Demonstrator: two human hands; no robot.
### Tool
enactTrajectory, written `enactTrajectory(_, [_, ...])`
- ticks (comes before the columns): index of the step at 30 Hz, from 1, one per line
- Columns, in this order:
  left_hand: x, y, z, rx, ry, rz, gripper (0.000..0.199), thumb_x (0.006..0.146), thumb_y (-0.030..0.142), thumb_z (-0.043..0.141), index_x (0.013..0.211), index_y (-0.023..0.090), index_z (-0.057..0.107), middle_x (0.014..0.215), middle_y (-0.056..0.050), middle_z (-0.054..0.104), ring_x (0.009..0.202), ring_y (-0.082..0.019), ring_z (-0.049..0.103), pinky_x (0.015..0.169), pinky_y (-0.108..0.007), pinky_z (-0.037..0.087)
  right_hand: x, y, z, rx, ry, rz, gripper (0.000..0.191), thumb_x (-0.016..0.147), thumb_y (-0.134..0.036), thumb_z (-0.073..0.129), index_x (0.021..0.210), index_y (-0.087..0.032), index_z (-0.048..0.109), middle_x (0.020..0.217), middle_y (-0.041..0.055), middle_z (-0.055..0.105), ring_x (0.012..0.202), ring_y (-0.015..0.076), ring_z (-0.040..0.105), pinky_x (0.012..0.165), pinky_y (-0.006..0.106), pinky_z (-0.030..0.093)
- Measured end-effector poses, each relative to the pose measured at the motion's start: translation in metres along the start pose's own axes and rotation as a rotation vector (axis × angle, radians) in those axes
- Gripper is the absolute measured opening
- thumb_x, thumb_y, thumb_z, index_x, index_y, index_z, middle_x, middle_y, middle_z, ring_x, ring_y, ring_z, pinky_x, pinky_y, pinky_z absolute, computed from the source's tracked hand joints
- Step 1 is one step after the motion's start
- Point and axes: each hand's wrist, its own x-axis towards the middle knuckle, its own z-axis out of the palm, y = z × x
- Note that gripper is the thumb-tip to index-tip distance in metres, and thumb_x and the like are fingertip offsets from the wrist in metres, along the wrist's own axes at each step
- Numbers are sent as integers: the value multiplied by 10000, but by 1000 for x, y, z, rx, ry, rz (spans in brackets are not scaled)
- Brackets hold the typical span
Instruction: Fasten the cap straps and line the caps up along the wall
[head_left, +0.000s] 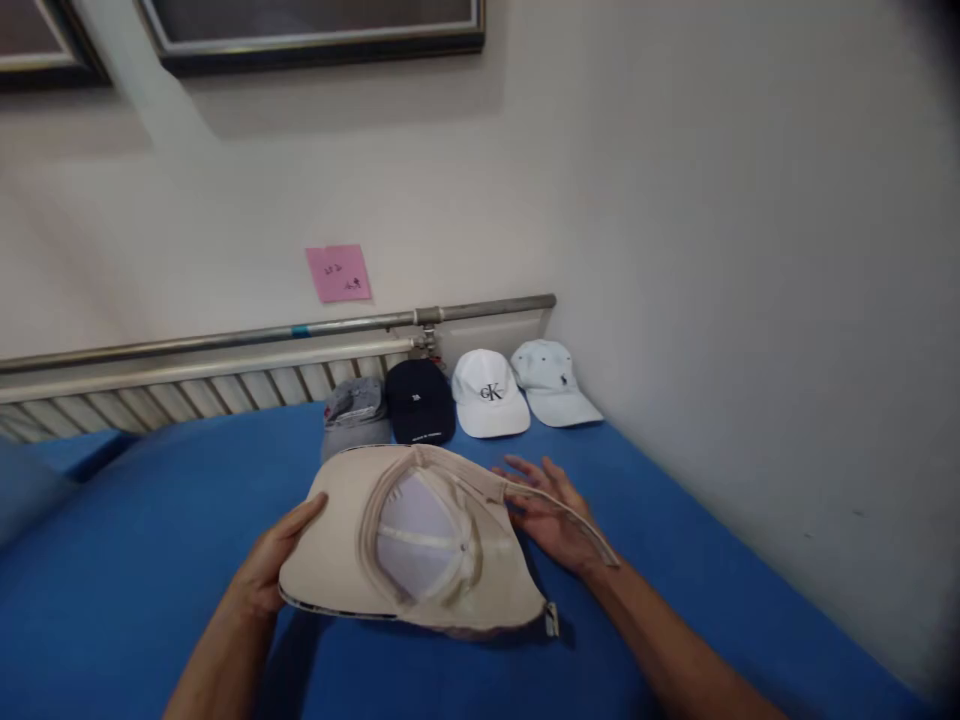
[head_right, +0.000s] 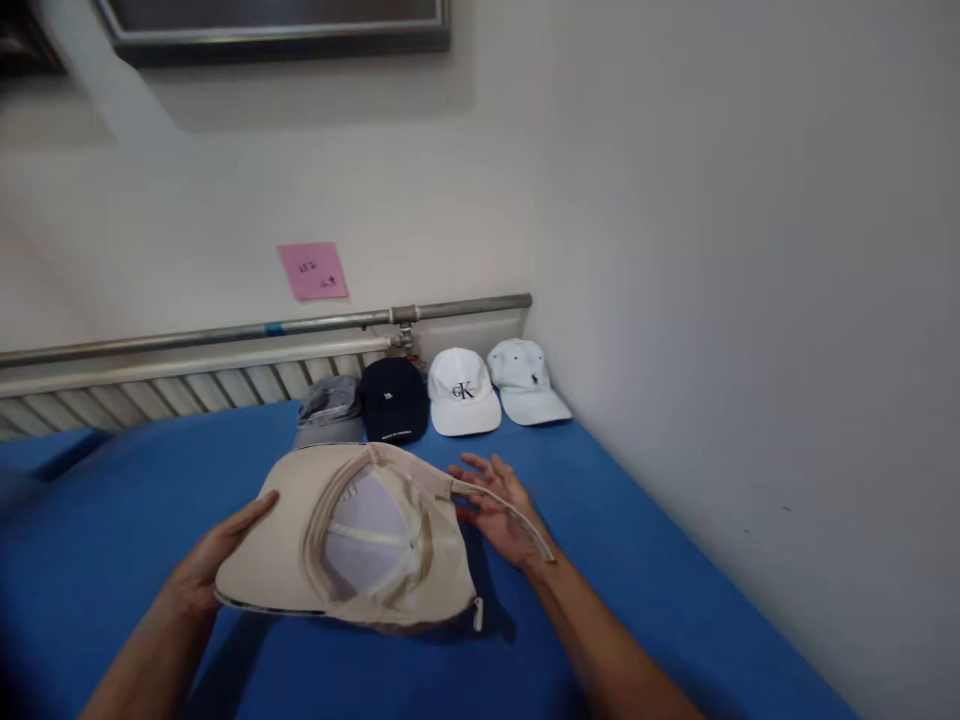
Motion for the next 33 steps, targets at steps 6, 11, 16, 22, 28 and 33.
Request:
enactTrajectory(6, [42, -10, 7, -93, -22, 146, 237, 922, 211, 457, 1011, 97, 644, 724, -83, 722, 589, -185, 691, 548, -280, 583, -2, 11, -3, -263, -75, -2, 457, 625, -214, 763, 1063, -215, 631, 938, 13, 682, 752, 149, 641, 642, 263, 507])
enactTrajectory(11, [35, -26, 4, 376, 237, 762, 208, 869, 316, 564, 1042, 251, 659, 1194, -9, 649, 1188, -244, 556, 993, -360, 466, -2, 22, 10, -521, -42, -52, 433, 703, -150, 664, 1129, -192, 599, 953, 31, 680, 794, 150, 639, 674, 265, 506])
enactTrajectory(16, [6, -51, 25, 1047, -81, 1328, 424, 789, 259, 669, 1208, 257, 605, 1334, -66, 574, 1307, -293, 434, 1122, -443, 280, -7, 26, 12, -921, 102, -414, 515, 766, -145, 600, 1266, -238, 516, 1190, 76, 614, 1040, 213, 593, 864, 371, 502])
enactTrajectory(22, [5, -63, 35, 1269, -189, 1169, 387, 819, 341, 646, 1178, 203, 613, 1139, -107, 655, 1102, -293, 558, 965, -406, 391, -18, 27, 15, -1351, -211, -952, 413, 862, -183, 510, 1267, -263, 525, 1385, 115, 444, 1256, 276, 444, 955, 454, 456])
enactTrajectory(28, [0, -47, 27, 1258, -368, 975, 206, 865, 346, 588, 994, 215, 680, 857, -42, 655, 851, -216, 582, 788, -331, 424, -37, 23, 39, -1570, -321, -1107, 489, 782, -6, 507, 1208, -245, 534, 1407, 119, 410, 1315, 294, 379, 1021, 528, 376])
enactTrajectory(33, [-3, -42, 27, 1193, -458, 871, 187, 891, 334, 553, 933, 220, 695, 800, -25, 623, 815, -188, 561, 760, -300, 413, -48, 26, 56, -1614, -499, -1139, 233, 831, -182, 574, 1052, -239, 620, 1335, 80, 518, 1301, 284, 378, 1010, 465, 364])
